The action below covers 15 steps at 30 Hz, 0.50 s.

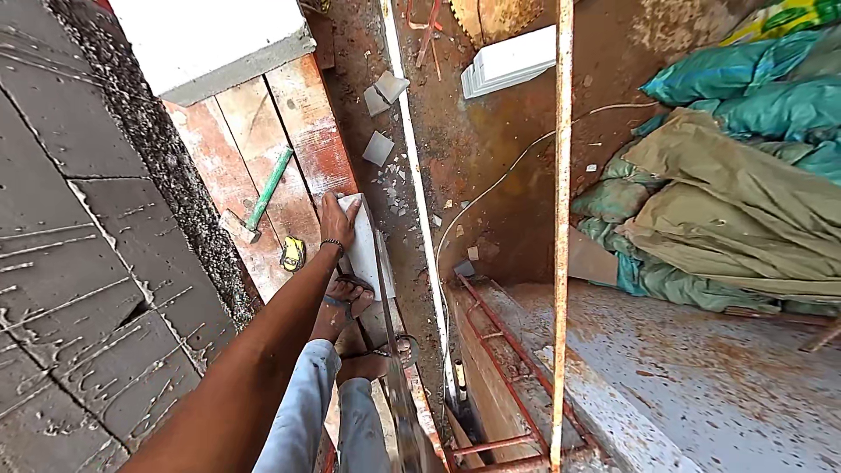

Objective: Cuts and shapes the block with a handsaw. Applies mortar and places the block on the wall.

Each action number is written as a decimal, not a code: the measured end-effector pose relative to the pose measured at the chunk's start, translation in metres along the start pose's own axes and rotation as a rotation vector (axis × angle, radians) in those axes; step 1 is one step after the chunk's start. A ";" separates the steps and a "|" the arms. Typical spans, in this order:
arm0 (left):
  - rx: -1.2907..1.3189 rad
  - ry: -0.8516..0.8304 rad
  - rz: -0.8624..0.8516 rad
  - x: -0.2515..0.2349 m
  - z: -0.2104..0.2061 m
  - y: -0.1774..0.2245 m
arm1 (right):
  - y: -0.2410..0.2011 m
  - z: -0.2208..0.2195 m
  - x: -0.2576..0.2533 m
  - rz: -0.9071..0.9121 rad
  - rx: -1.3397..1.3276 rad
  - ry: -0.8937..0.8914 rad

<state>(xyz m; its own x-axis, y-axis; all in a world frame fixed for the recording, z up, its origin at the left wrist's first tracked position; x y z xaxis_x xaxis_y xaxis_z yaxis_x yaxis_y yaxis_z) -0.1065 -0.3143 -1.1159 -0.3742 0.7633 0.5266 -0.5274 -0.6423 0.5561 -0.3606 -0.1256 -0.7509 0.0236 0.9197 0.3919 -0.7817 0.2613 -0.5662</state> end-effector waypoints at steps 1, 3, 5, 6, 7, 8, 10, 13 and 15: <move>-0.003 -0.007 0.002 0.001 -0.002 -0.003 | 0.007 -0.026 -0.024 0.013 -0.013 0.004; -0.003 -0.011 0.003 0.005 -0.005 0.001 | 0.021 -0.086 -0.094 0.041 -0.048 0.075; -0.012 -0.004 0.001 0.002 0.000 0.004 | 0.020 -0.115 -0.148 -0.053 -0.115 0.046; -0.016 -0.008 -0.001 0.001 0.002 0.003 | 0.024 -0.114 -0.158 -0.123 -0.176 0.063; -0.020 -0.019 0.005 0.001 0.002 0.000 | 0.037 -0.107 -0.159 -0.214 -0.256 0.115; -0.025 -0.031 0.015 0.002 0.000 -0.003 | 0.056 -0.100 -0.157 -0.307 -0.338 0.173; -0.017 -0.027 0.022 0.003 -0.003 -0.003 | 0.077 -0.089 -0.144 -0.317 -0.421 0.186; -0.012 -0.008 0.012 0.000 -0.004 -0.002 | 0.036 -0.062 -0.088 -0.038 -0.213 0.010; -0.029 -0.020 0.026 0.005 -0.003 -0.004 | 0.010 -0.022 -0.028 -0.015 -0.081 -0.053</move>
<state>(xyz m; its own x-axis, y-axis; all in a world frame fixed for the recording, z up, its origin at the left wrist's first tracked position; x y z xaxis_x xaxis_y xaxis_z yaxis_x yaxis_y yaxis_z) -0.1089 -0.3080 -1.1172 -0.3730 0.7446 0.5537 -0.5396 -0.6595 0.5234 -0.3554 -0.1422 -0.7834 0.0003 0.8991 0.4377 -0.7285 0.3000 -0.6159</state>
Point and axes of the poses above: each hand's wrist, its own x-axis away from the middle knuckle, its own z-axis out of the back of the hand, y = z × x, the point moved 9 cm from there along -x, towards the middle knuckle, and after that the axes turned 5 degrees about x, right-handed, at the moved point
